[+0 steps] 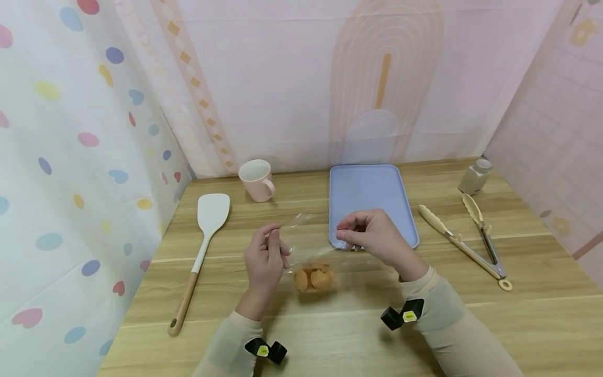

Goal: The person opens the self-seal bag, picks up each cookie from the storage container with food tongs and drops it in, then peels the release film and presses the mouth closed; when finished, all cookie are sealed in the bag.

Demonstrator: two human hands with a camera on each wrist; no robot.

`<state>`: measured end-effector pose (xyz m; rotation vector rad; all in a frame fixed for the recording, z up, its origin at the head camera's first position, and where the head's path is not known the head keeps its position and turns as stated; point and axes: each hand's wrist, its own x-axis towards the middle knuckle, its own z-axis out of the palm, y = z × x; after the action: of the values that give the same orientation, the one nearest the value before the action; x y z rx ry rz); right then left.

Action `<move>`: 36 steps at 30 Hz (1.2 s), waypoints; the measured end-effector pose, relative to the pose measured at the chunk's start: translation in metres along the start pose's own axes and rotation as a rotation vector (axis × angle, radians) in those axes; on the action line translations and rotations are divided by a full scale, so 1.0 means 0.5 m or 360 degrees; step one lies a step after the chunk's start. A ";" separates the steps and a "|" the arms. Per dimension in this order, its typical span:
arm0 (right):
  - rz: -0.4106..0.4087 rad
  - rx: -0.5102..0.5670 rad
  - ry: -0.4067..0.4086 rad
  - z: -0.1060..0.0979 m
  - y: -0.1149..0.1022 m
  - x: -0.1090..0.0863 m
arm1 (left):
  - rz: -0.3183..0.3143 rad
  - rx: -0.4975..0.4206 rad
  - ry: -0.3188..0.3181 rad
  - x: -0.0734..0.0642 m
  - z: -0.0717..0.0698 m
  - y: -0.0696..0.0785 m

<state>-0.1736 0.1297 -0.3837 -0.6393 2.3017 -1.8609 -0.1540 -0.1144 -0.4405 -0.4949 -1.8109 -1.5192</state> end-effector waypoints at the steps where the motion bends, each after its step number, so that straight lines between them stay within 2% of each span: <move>1: 0.0062 0.0027 -0.0011 0.000 0.004 0.003 | -0.0124 -0.0015 -0.0045 -0.001 -0.001 0.000; 4: 0.0238 0.0104 -0.0025 0.004 0.032 0.014 | -0.0409 -0.0009 -0.0167 -0.005 0.001 0.001; 6: 0.0324 0.0164 -0.0013 0.010 0.057 0.021 | -0.0483 0.0041 -0.0219 -0.006 0.003 -0.002; 9: 0.0378 0.0219 0.0049 0.016 0.089 0.030 | -0.0484 0.0120 -0.0252 -0.005 0.011 -0.011; 12: 0.0350 0.0230 0.0115 0.022 0.108 0.036 | -0.0403 0.0195 -0.0237 0.000 0.017 -0.024; 14: 0.0331 0.0222 0.0145 0.024 0.116 0.040 | -0.0382 0.0205 -0.0223 0.004 0.019 -0.032; 16: 0.0327 0.0213 0.0167 0.024 0.122 0.043 | -0.0406 0.0184 -0.0214 0.010 0.020 -0.038; 20: 0.0321 0.0180 0.0186 0.020 0.123 0.044 | -0.0636 -0.0025 -0.0260 0.023 0.015 -0.050; 24: 0.0271 0.0121 0.0192 0.021 0.111 0.041 | -0.0868 -0.0287 -0.0298 0.023 0.008 -0.087; 27: 0.0217 0.0032 0.0215 0.022 0.110 0.040 | -0.0920 -0.0444 -0.0264 0.019 0.007 -0.113; 29: 0.0187 -0.0013 0.0234 0.022 0.117 0.041 | -0.0925 -0.0507 -0.0245 0.019 0.006 -0.117; 32: 0.0165 0.0009 0.0253 0.024 0.115 0.040 | -0.0942 -0.0563 -0.0228 0.018 0.002 -0.121; 36: 0.0145 0.0110 0.0267 0.023 0.112 0.039 | -0.1070 -0.0652 -0.0224 0.021 -0.004 -0.122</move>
<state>-0.2012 0.1205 -0.4367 -0.3756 2.3091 -2.0117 -0.2024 -0.1322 -0.4751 -0.1777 -1.8757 -2.3911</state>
